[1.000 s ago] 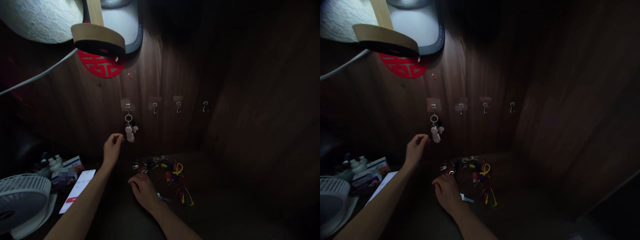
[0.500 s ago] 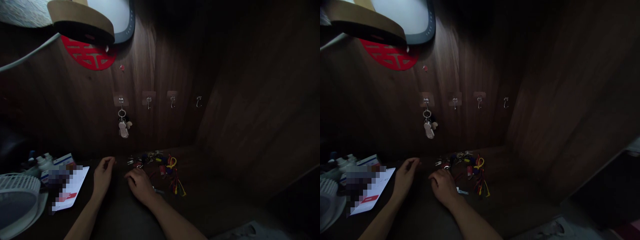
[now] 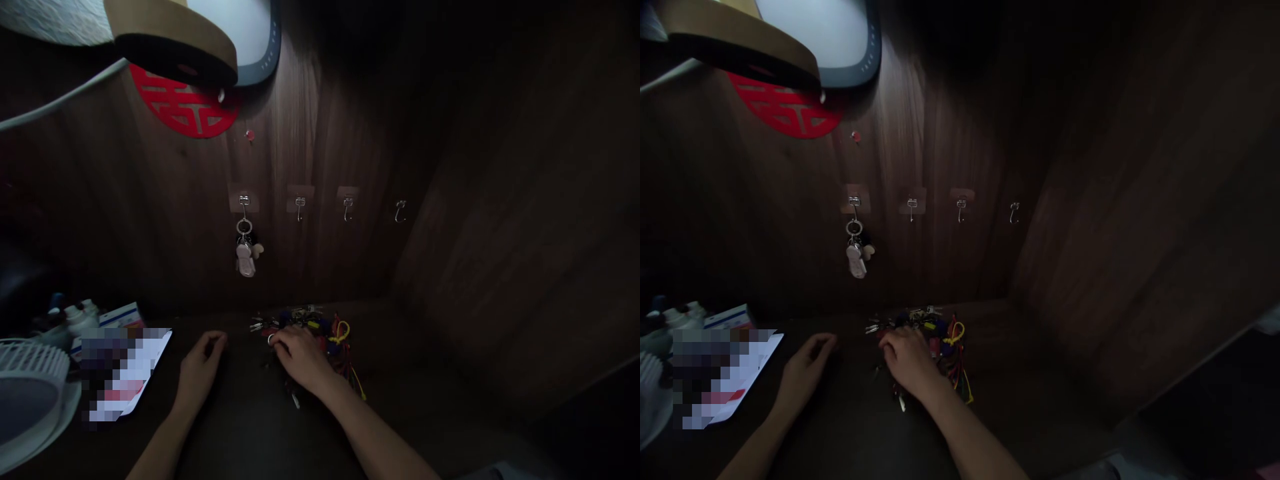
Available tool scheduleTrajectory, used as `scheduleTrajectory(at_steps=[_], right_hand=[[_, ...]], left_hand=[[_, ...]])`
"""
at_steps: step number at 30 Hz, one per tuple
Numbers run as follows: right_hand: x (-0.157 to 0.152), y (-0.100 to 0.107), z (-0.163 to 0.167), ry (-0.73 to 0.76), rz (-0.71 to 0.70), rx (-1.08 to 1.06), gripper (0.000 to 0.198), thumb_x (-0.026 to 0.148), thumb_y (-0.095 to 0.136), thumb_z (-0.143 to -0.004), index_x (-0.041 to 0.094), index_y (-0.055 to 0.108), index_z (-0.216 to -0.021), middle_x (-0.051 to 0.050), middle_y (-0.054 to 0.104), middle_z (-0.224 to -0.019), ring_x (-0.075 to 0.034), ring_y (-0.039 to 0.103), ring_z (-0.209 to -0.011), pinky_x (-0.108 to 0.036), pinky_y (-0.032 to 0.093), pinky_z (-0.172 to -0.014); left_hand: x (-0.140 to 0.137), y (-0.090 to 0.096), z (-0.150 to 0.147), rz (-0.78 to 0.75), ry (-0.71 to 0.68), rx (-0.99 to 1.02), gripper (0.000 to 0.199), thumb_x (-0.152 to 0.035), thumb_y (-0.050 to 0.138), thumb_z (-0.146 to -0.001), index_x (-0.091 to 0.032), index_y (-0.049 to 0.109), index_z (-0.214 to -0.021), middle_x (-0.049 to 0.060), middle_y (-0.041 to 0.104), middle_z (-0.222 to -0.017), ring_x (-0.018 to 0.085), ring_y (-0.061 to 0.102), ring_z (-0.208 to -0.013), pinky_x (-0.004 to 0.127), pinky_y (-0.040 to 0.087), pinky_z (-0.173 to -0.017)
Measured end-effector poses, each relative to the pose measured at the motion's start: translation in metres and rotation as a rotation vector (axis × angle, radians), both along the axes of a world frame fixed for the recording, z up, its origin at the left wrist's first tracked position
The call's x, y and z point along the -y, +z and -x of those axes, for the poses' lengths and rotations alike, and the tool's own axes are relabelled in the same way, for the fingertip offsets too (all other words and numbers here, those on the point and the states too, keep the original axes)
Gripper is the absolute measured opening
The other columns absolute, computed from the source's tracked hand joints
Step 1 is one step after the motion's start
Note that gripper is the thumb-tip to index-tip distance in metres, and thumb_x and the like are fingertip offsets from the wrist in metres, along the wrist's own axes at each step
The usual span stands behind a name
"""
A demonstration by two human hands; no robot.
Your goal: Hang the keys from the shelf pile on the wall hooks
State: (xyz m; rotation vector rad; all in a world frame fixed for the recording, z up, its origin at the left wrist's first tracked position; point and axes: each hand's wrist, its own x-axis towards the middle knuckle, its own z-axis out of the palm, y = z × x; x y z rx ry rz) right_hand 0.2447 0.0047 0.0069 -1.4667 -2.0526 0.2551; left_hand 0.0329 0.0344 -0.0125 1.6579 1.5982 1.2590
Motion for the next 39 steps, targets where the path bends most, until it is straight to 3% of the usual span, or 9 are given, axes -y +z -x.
scheduleTrajectory(at_steps=[2,5,10,14,17,24,30,34,39], right_hand=[[-0.010,-0.003,-0.020,-0.078,-0.001,0.010,0.025,0.010,0.048,-0.085,0.023,0.065,-0.096,-0.003,0.067,-0.099,-0.018,0.056,-0.099,-0.033,0.039,-0.087],[-0.024,-0.010,-0.049,-0.175,0.003,0.062,0.036,0.008,0.048,-0.083,0.023,0.059,-0.114,-0.005,0.062,-0.117,-0.021,0.050,-0.112,-0.038,0.037,-0.093],[-0.031,-0.020,-0.077,-0.029,0.058,0.210,0.047,0.023,0.053,-0.086,0.031,0.046,-0.131,-0.004,0.051,-0.133,-0.024,0.042,-0.123,-0.045,0.031,-0.100],[-0.020,-0.020,-0.091,-0.002,0.104,0.234,0.047,0.026,0.052,-0.086,0.033,0.045,-0.132,-0.003,0.047,-0.138,-0.024,0.038,-0.128,-0.046,0.032,-0.101],[-0.009,-0.020,-0.107,-0.006,0.110,0.221,0.039,0.028,0.049,-0.089,0.031,0.051,-0.127,-0.003,0.050,-0.135,-0.023,0.042,-0.125,-0.043,0.034,-0.100],[-0.003,-0.027,-0.141,-0.224,0.063,0.077,0.027,0.023,0.043,-0.090,0.026,0.065,-0.105,-0.004,0.064,-0.108,-0.018,0.057,-0.105,-0.033,0.042,-0.090],[-0.007,-0.031,-0.156,-0.392,0.012,0.053,0.032,0.014,0.038,-0.088,0.024,0.064,-0.105,-0.004,0.065,-0.106,-0.017,0.060,-0.098,-0.028,0.044,-0.085],[-0.004,-0.029,-0.157,-0.572,0.021,0.175,0.029,0.015,0.041,-0.087,0.024,0.064,-0.102,-0.004,0.065,-0.104,-0.019,0.060,-0.098,-0.029,0.043,-0.082],[0.008,-0.026,-0.146,-0.594,-0.013,0.243,0.028,0.015,0.041,-0.088,0.024,0.063,-0.103,-0.005,0.065,-0.105,-0.020,0.058,-0.099,-0.032,0.039,-0.086]], left_hand=[[0.000,-0.004,-0.001,-0.026,-0.047,-0.099,0.025,-0.045,0.050,-0.079,-0.026,0.064,-0.086,0.000,0.071,-0.083,0.021,0.066,-0.070,0.031,0.051,-0.066],[0.004,-0.007,-0.010,-0.141,-0.196,-0.209,0.027,-0.040,0.047,-0.084,-0.027,0.063,-0.101,0.003,0.070,-0.102,0.023,0.066,-0.090,0.036,0.052,-0.081],[0.020,-0.004,-0.039,-0.317,-0.561,-0.414,0.042,-0.031,0.050,-0.087,-0.034,0.049,-0.129,0.004,0.055,-0.133,0.024,0.050,-0.122,0.044,0.042,-0.101],[0.025,-0.004,-0.049,-0.301,-0.669,-0.539,0.034,-0.034,0.055,-0.085,-0.034,0.058,-0.119,0.003,0.057,-0.131,0.025,0.052,-0.120,0.044,0.046,-0.098],[0.023,-0.003,-0.045,-0.248,-0.644,-0.534,0.019,-0.033,0.051,-0.087,-0.029,0.067,-0.096,0.004,0.066,-0.115,0.023,0.060,-0.107,0.039,0.050,-0.091],[0.012,0.000,-0.032,-0.161,-0.432,-0.545,0.040,-0.042,0.039,-0.090,-0.023,0.063,-0.064,0.003,0.066,-0.070,0.020,0.063,-0.070,0.033,0.049,-0.069],[0.006,-0.008,-0.023,-0.167,-0.304,-0.597,0.043,-0.048,0.039,-0.086,-0.025,0.067,-0.062,0.006,0.070,-0.071,0.024,0.066,-0.075,0.034,0.048,-0.072],[0.005,-0.003,-0.017,-0.152,-0.238,-0.621,0.041,-0.044,0.039,-0.086,-0.025,0.069,-0.064,0.004,0.071,-0.068,0.023,0.066,-0.070,0.032,0.047,-0.067],[0.006,0.000,-0.015,-0.193,-0.266,-0.563,0.037,-0.041,0.039,-0.086,-0.024,0.065,-0.066,0.004,0.069,-0.070,0.023,0.066,-0.071,0.033,0.048,-0.068]])
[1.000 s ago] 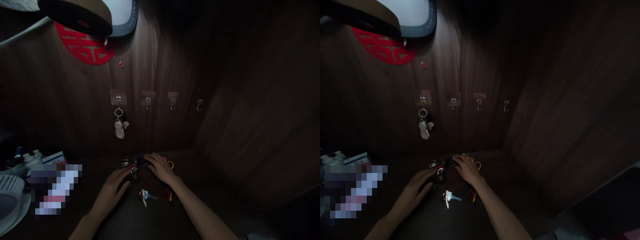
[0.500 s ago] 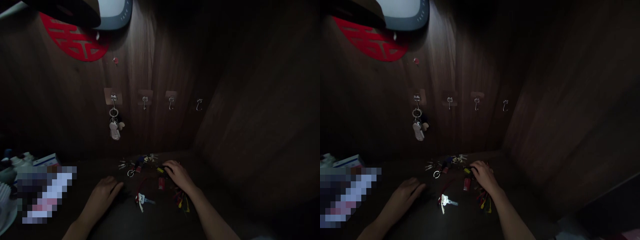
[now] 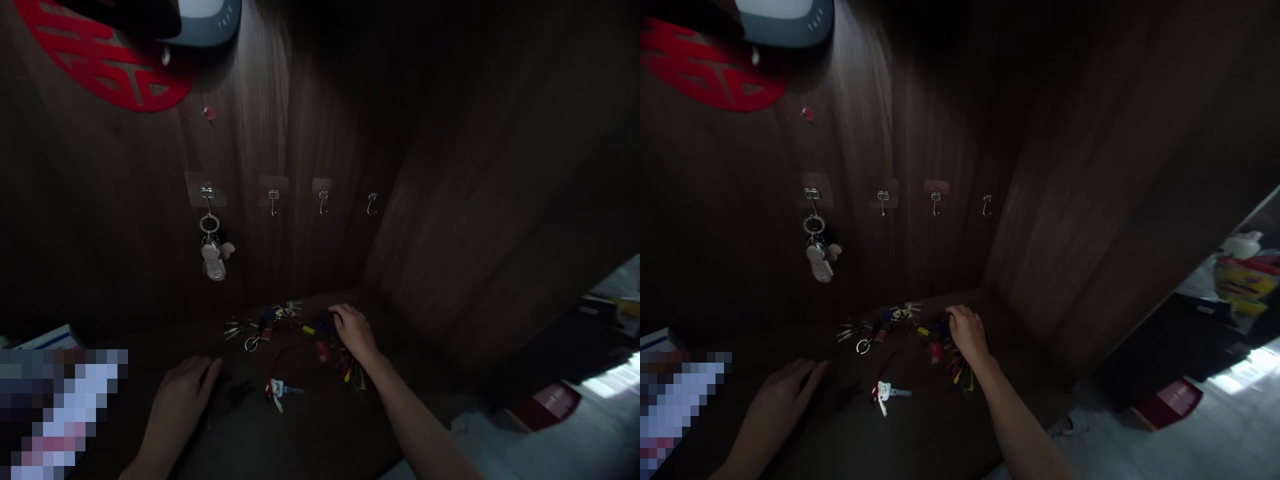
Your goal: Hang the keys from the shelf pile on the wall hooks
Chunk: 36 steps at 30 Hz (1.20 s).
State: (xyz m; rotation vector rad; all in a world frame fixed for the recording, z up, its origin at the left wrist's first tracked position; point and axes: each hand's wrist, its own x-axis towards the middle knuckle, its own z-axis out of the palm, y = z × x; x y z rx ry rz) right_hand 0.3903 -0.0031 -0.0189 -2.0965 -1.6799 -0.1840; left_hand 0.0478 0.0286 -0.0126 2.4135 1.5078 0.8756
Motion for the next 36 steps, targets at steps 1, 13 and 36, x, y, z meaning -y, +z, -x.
scheduleTrajectory(at_steps=[1,13,36], right_hand=[[0.003,0.000,0.004,0.004,0.005,0.011,0.026,0.016,0.042,-0.088,0.024,0.064,-0.100,-0.005,0.066,-0.103,-0.020,0.058,-0.098,-0.032,0.038,-0.086],[0.021,-0.009,0.038,0.054,0.025,0.021,0.041,0.011,0.043,-0.083,0.026,0.060,-0.117,-0.006,0.061,-0.104,-0.021,0.051,-0.102,-0.035,0.035,-0.092],[0.012,0.021,0.014,0.183,0.225,0.118,0.014,0.028,0.059,-0.080,0.023,0.066,-0.092,-0.005,0.062,-0.094,-0.022,0.055,-0.093,-0.032,0.032,-0.080]], left_hand=[[0.001,-0.001,-0.001,0.001,-0.027,0.014,0.036,-0.041,0.038,-0.087,-0.023,0.064,-0.069,0.004,0.069,-0.072,0.022,0.066,-0.072,0.033,0.048,-0.069],[0.005,-0.017,-0.013,-0.035,-0.221,0.019,0.034,-0.034,0.036,-0.091,-0.022,0.060,-0.069,0.003,0.066,-0.073,0.021,0.063,-0.074,0.033,0.045,-0.070],[0.005,-0.019,-0.018,0.087,-0.208,0.125,0.035,-0.044,0.042,-0.087,-0.024,0.064,-0.069,0.002,0.069,-0.073,0.020,0.066,-0.073,0.031,0.052,-0.070]])
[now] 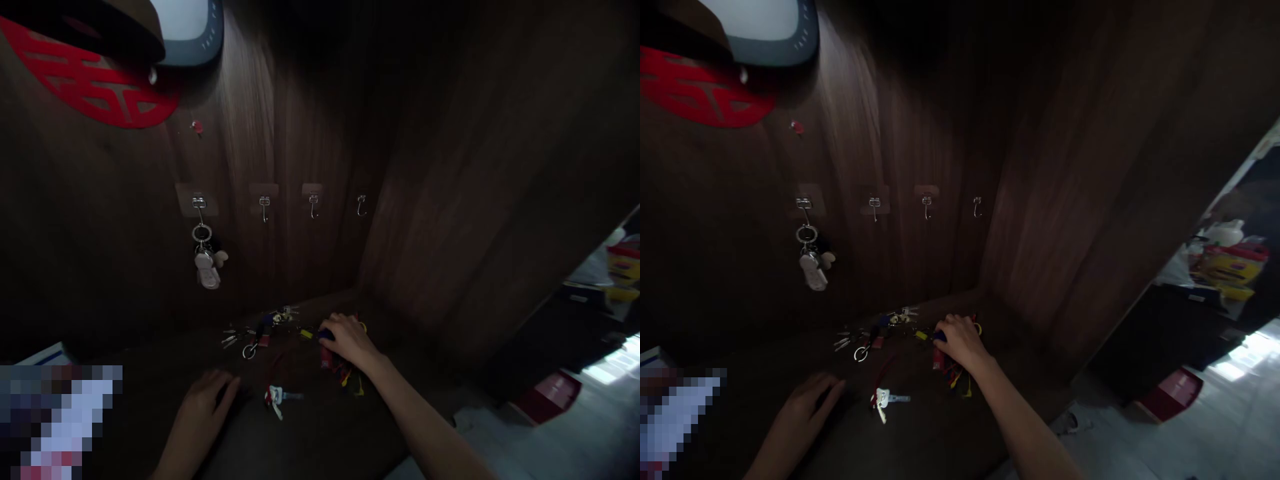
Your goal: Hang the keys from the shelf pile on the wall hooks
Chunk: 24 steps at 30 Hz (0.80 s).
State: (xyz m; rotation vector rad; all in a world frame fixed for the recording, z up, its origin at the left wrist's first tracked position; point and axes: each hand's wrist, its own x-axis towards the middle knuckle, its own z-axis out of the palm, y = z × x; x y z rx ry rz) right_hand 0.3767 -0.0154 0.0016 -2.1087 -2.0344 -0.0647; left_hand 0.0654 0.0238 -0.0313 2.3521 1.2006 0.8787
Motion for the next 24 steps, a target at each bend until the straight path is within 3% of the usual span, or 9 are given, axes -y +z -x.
scheduleTrajectory(at_steps=[5,8,12,15,20,24], right_hand=[[-0.006,0.001,-0.013,0.093,-0.016,-0.013,0.011,0.020,0.055,-0.081,0.020,0.066,-0.081,-0.004,0.064,-0.090,-0.019,0.056,-0.091,-0.031,0.032,-0.080],[-0.006,-0.005,-0.017,0.068,-0.079,-0.122,0.016,0.019,0.050,-0.082,0.021,0.065,-0.079,-0.003,0.065,-0.086,-0.018,0.057,-0.089,-0.029,0.033,-0.079],[-0.011,-0.004,-0.021,0.011,-0.173,-0.457,0.017,0.025,0.049,-0.081,0.022,0.064,-0.075,-0.002,0.066,-0.080,-0.018,0.059,-0.082,-0.028,0.038,-0.077],[-0.018,0.005,-0.018,0.056,-0.213,-0.823,0.022,0.035,0.051,-0.080,0.020,0.062,-0.068,-0.002,0.067,-0.073,-0.018,0.061,-0.076,-0.029,0.041,-0.073],[-0.026,0.020,0.004,0.030,-0.110,-1.442,0.030,0.047,0.061,-0.072,0.017,0.061,-0.069,-0.001,0.064,-0.059,-0.017,0.059,-0.064,-0.026,0.041,-0.063],[-0.026,0.016,0.033,0.074,0.000,-1.634,0.031,0.046,0.065,-0.070,0.015,0.063,-0.071,-0.002,0.064,-0.060,-0.014,0.056,-0.062,-0.024,0.039,-0.062]], left_hand=[[0.002,0.003,-0.002,0.019,0.008,0.001,0.034,-0.046,0.044,-0.086,-0.025,0.064,-0.069,0.001,0.069,-0.074,0.019,0.066,-0.073,0.028,0.052,-0.070],[0.003,0.005,-0.005,0.017,0.016,-0.001,0.034,-0.046,0.044,-0.086,-0.025,0.064,-0.069,0.000,0.068,-0.073,0.018,0.066,-0.071,0.026,0.052,-0.068],[0.001,0.010,-0.012,0.012,0.039,-0.029,0.034,-0.045,0.044,-0.086,-0.025,0.064,-0.067,-0.001,0.069,-0.071,0.018,0.066,-0.069,0.028,0.053,-0.068],[-0.002,0.016,-0.017,0.014,0.023,-0.035,0.030,-0.042,0.046,-0.086,-0.026,0.066,-0.071,0.000,0.071,-0.075,0.019,0.067,-0.072,0.029,0.053,-0.072],[-0.004,0.032,-0.034,0.078,-0.033,-0.029,0.021,-0.037,0.049,-0.086,-0.028,0.068,-0.089,0.000,0.073,-0.092,0.020,0.067,-0.087,0.031,0.053,-0.081],[-0.002,0.041,-0.061,0.109,-0.057,0.084,0.022,-0.033,0.050,-0.086,-0.030,0.064,-0.102,0.001,0.070,-0.107,0.021,0.064,-0.099,0.035,0.051,-0.089]])
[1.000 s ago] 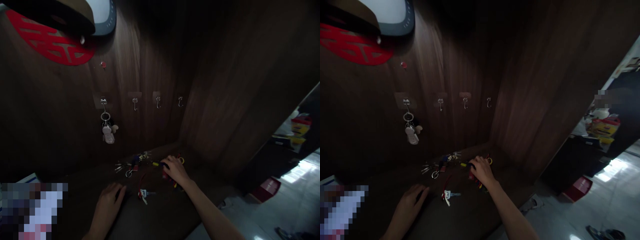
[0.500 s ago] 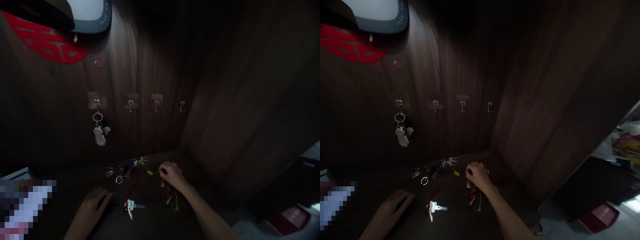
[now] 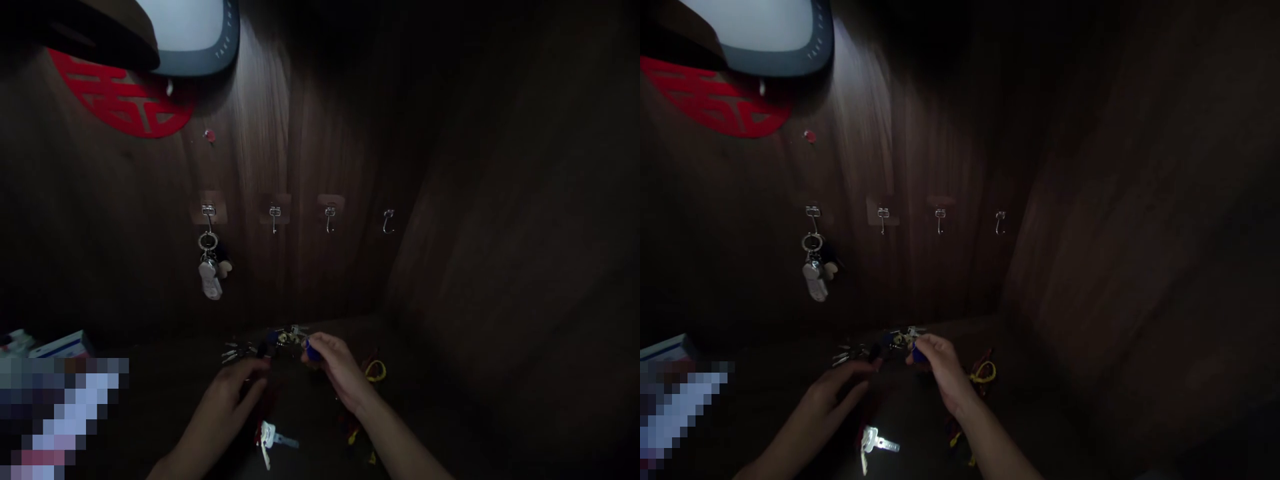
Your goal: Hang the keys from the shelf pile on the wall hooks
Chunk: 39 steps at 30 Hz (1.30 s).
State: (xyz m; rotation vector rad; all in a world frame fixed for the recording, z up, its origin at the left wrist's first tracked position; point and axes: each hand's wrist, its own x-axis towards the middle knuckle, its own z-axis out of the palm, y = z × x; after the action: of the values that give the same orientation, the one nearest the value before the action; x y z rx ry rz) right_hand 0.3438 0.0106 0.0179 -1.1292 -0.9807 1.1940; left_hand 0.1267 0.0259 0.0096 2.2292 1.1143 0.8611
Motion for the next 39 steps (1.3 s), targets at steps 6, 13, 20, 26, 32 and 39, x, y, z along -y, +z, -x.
scheduleTrajectory(at_steps=[6,13,20,26,32,39], right_hand=[[0.009,-0.013,0.029,0.155,0.024,-0.020,0.029,0.045,0.064,-0.074,0.016,0.064,-0.070,0.000,0.063,-0.058,-0.014,0.057,-0.062,-0.025,0.040,-0.065],[0.019,-0.014,0.036,0.215,0.036,0.046,0.027,0.041,0.061,-0.076,0.017,0.060,-0.064,0.001,0.061,-0.056,-0.013,0.055,-0.060,-0.025,0.038,-0.064],[0.019,-0.018,0.034,0.202,-0.055,0.182,0.015,0.033,0.060,-0.076,0.020,0.061,-0.082,0.001,0.065,-0.073,-0.016,0.059,-0.073,-0.026,0.041,-0.069],[0.019,-0.020,0.039,0.149,-0.120,0.345,0.010,0.031,0.063,-0.074,0.022,0.062,-0.077,0.002,0.060,-0.073,-0.015,0.055,-0.073,-0.024,0.041,-0.065],[0.020,-0.020,0.035,0.148,-0.129,0.476,0.014,0.034,0.063,-0.076,0.021,0.063,-0.072,0.003,0.059,-0.066,-0.014,0.053,-0.067,-0.023,0.039,-0.062],[-0.023,0.047,-0.010,-0.182,-0.291,0.108,0.026,0.045,0.061,-0.077,0.019,0.056,-0.074,-0.001,0.067,-0.072,-0.016,0.061,-0.071,-0.026,0.044,-0.065]], left_hand=[[0.004,-0.018,-0.027,-0.076,0.040,0.160,0.022,-0.029,0.050,-0.087,-0.027,0.060,-0.106,0.003,0.069,-0.102,0.020,0.064,-0.095,0.034,0.052,-0.085],[0.013,-0.027,-0.018,-0.189,-0.013,0.129,0.020,-0.031,0.048,-0.090,-0.027,0.064,-0.100,0.004,0.070,-0.095,0.021,0.064,-0.098,0.033,0.051,-0.086],[0.016,-0.019,-0.020,-0.039,0.067,0.211,0.024,-0.038,0.044,-0.090,-0.024,0.063,-0.087,0.002,0.069,-0.081,0.017,0.066,-0.077,0.027,0.053,-0.073],[0.016,-0.023,-0.017,-0.019,0.030,0.201,0.024,-0.038,0.043,-0.091,-0.025,0.063,-0.086,0.002,0.069,-0.083,0.017,0.066,-0.078,0.026,0.053,-0.072],[0.015,-0.021,-0.015,-0.004,0.032,0.169,0.026,-0.039,0.042,-0.090,-0.026,0.062,-0.081,0.001,0.069,-0.078,0.017,0.066,-0.072,0.025,0.053,-0.067],[0.006,-0.018,-0.003,0.078,0.104,0.169,0.021,-0.039,0.046,-0.087,-0.029,0.062,-0.095,0.000,0.073,-0.096,0.019,0.068,-0.089,0.026,0.054,-0.077]])
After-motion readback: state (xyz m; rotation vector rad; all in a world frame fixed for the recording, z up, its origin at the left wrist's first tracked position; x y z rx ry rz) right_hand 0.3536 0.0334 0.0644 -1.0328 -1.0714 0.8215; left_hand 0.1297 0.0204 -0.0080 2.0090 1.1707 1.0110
